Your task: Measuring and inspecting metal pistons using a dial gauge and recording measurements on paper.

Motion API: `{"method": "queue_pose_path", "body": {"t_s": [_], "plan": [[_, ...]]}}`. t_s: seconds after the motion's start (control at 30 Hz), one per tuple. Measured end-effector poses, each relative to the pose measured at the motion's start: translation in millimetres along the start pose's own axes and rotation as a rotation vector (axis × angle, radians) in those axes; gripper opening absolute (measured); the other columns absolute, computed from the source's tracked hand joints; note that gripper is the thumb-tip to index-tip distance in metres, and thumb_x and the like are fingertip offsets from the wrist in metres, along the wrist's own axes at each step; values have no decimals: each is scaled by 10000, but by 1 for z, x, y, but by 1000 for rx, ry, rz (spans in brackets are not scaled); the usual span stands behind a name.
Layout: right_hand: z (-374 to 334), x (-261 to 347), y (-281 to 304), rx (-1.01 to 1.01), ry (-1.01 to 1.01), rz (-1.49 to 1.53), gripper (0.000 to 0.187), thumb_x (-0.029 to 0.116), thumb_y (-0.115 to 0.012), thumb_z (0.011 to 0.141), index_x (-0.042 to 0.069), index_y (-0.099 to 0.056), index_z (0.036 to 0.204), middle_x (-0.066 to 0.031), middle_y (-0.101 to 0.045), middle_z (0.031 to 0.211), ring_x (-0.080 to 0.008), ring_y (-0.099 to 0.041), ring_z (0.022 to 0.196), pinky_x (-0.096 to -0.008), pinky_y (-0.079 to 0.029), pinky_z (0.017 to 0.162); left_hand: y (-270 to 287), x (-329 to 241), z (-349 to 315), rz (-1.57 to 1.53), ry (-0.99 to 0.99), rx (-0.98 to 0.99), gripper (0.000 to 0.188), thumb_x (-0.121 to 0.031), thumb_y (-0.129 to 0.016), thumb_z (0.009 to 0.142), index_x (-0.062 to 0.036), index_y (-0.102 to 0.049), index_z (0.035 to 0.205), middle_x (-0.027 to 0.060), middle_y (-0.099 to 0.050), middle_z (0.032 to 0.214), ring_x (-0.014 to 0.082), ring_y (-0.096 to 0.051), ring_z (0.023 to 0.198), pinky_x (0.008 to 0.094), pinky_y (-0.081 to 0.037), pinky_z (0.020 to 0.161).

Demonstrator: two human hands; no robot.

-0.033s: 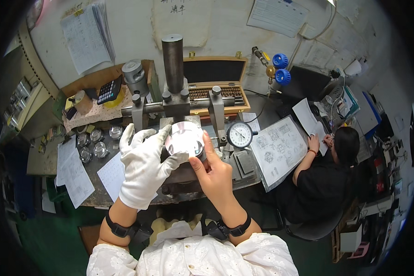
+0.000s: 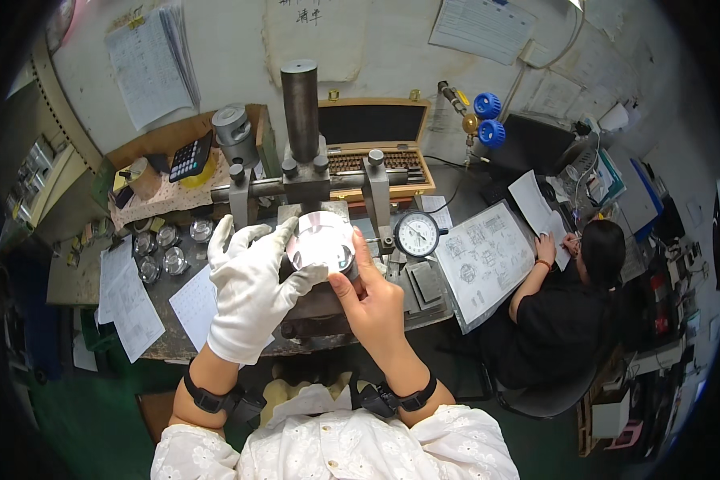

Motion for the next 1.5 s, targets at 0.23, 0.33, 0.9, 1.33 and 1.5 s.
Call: {"method": "queue_pose_path", "body": {"t_s": [0.23, 0.33, 0.9, 1.33, 1.5], "plan": [[0, 1, 0, -14, 22, 14, 617, 341, -629, 890, 5, -423, 1365, -79, -494, 520, -130, -469, 438, -267, -400, 451, 1, -2, 1, 4, -9, -9, 638, -535, -610, 777, -24, -626, 1159, 150, -664, 869, 303, -563, 1017, 485, -226, 1080], [0, 1, 0, -27, 38, 16, 614, 328, -635, 888, 5, -424, 1365, -77, -490, 524, -125, -464, 443, -264, -397, 450, 2, -3, 1, 8, -11, -26, 646, -542, -625, 758, -31, -632, 1152, 156, -663, 875, 308, -565, 1008, 488, -230, 1076], [-1, 1, 0, -23, 29, 26, 617, 322, -642, 884, 10, -422, 1368, -70, -479, 521, -117, -452, 444, -260, -391, 445, 3, -2, 0, 7, 4, -10, 647, -534, -640, 746, -27, -634, 1149, 178, -652, 937, 339, -545, 1035, 487, -236, 1069], [0, 2, 1, -11, 22, -2, 617, 327, -638, 886, 11, -420, 1369, -83, -486, 524, -132, -460, 440, -274, -400, 450, 2, -3, 2, 6, 14, 9, 659, -551, -632, 744, -33, -633, 1153, 163, -661, 935, 324, -550, 1021, 490, -232, 1071], [-1, 1, 0, -15, 20, 1, 618, 333, -637, 886, 12, -422, 1367, -93, -500, 531, -137, -477, 446, -273, -409, 456, 4, -5, 2, 13, 29, 27, 658, -549, -639, 734, -48, -633, 1161, 177, -649, 946, 342, -526, 1052, 491, -233, 1067]]}}
Point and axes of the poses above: each hand's wrist, its own z-axis towards the middle knuckle, its own y-axis out of the back of the hand, x = y × z, the point moved 8 cm from there along z, towards the middle knuckle
